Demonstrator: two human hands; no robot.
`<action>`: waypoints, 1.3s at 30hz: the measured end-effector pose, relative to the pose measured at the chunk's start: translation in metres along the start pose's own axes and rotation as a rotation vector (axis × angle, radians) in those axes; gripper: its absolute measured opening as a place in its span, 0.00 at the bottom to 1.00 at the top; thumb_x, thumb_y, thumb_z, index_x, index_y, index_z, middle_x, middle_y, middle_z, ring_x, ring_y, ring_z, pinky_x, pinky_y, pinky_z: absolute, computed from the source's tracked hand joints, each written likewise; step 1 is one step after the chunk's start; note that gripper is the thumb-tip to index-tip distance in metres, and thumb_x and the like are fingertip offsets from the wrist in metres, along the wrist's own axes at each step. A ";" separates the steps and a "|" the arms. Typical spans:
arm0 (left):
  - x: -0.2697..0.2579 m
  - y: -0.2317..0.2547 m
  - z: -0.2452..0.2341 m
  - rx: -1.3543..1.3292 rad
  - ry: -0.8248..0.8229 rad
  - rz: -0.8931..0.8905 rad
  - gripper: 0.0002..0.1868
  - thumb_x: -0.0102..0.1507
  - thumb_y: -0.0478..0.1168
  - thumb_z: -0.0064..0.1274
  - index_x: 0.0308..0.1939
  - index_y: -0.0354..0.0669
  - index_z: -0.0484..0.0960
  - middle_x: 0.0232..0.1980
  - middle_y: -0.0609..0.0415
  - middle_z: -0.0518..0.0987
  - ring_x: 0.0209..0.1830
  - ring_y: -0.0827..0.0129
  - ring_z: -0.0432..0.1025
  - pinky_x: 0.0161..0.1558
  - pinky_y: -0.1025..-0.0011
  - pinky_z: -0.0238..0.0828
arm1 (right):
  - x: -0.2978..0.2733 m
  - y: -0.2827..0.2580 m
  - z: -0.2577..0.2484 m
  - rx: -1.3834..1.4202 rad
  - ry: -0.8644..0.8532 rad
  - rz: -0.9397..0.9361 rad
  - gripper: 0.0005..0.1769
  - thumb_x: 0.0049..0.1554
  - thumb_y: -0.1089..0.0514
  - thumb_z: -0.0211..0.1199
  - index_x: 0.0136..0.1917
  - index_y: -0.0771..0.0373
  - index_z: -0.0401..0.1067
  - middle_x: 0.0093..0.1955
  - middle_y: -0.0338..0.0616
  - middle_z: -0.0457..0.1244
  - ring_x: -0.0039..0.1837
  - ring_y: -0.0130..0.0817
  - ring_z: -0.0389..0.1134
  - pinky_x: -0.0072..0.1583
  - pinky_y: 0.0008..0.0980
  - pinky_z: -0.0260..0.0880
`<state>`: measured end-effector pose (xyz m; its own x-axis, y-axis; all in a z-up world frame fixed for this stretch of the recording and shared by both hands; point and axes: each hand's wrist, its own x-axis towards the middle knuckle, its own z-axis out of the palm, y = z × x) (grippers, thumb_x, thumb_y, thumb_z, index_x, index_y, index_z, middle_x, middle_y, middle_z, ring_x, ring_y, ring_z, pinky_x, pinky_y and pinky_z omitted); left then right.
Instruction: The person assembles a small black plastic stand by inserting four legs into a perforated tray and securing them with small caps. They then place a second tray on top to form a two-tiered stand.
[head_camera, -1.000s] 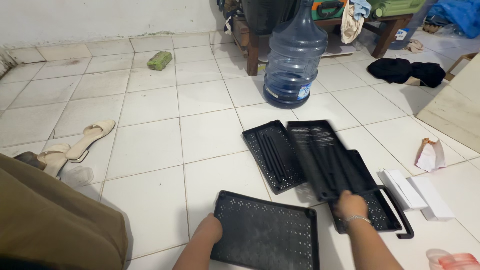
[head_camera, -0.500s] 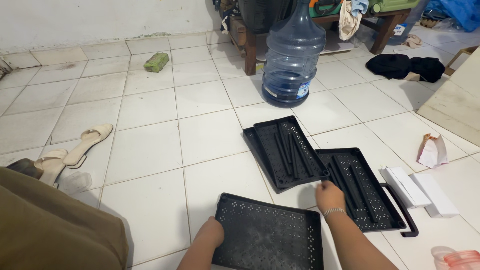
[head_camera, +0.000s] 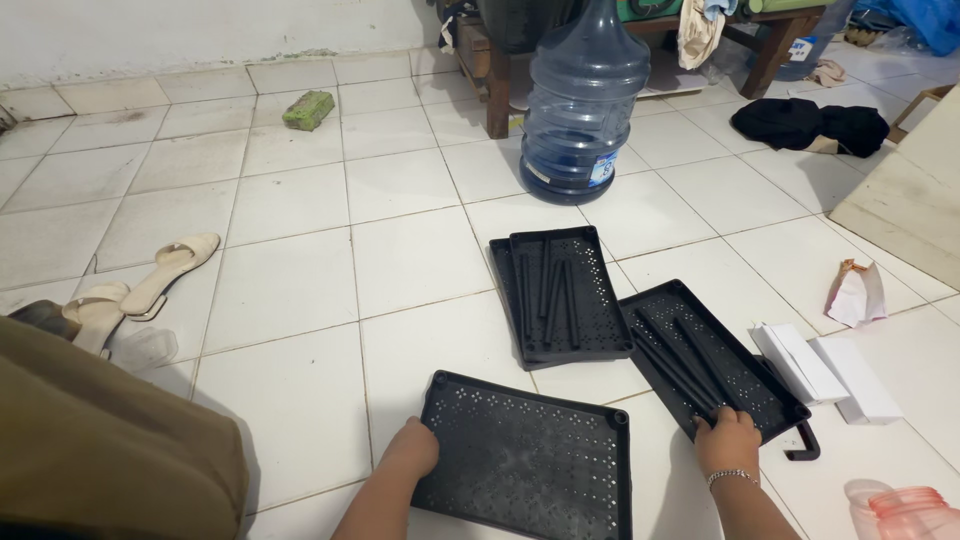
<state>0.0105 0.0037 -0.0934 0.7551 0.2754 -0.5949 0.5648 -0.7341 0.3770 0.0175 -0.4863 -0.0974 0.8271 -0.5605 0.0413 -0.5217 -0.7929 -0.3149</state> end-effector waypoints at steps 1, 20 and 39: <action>0.003 -0.001 0.002 -0.002 0.003 0.000 0.20 0.68 0.38 0.44 0.63 0.35 0.68 0.63 0.35 0.76 0.65 0.46 0.72 0.65 0.56 0.69 | 0.001 0.001 -0.001 0.002 -0.009 0.007 0.23 0.58 0.48 0.65 0.62 0.62 0.74 0.66 0.53 0.62 0.69 0.55 0.61 0.68 0.47 0.64; 0.004 -0.001 0.003 -0.022 0.000 0.005 0.20 0.68 0.41 0.45 0.63 0.36 0.69 0.63 0.36 0.77 0.64 0.47 0.73 0.65 0.57 0.69 | 0.005 -0.013 -0.010 -0.002 -0.115 0.264 0.32 0.53 0.61 0.66 0.71 0.62 0.68 0.75 0.52 0.53 0.73 0.52 0.54 0.65 0.46 0.69; -0.039 0.022 -0.008 -0.529 -0.103 0.145 0.29 0.62 0.52 0.57 0.63 0.41 0.76 0.55 0.47 0.82 0.55 0.60 0.77 0.58 0.62 0.72 | -0.003 -0.060 -0.075 1.365 0.003 0.126 0.20 0.56 0.71 0.62 0.61 0.75 0.63 0.46 0.53 0.67 0.44 0.37 0.73 0.51 0.31 0.76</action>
<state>-0.0036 -0.0178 -0.0564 0.8158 0.1132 -0.5671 0.5681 -0.3409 0.7491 0.0313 -0.4549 -0.0073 0.7886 -0.6124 -0.0555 0.0275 0.1253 -0.9917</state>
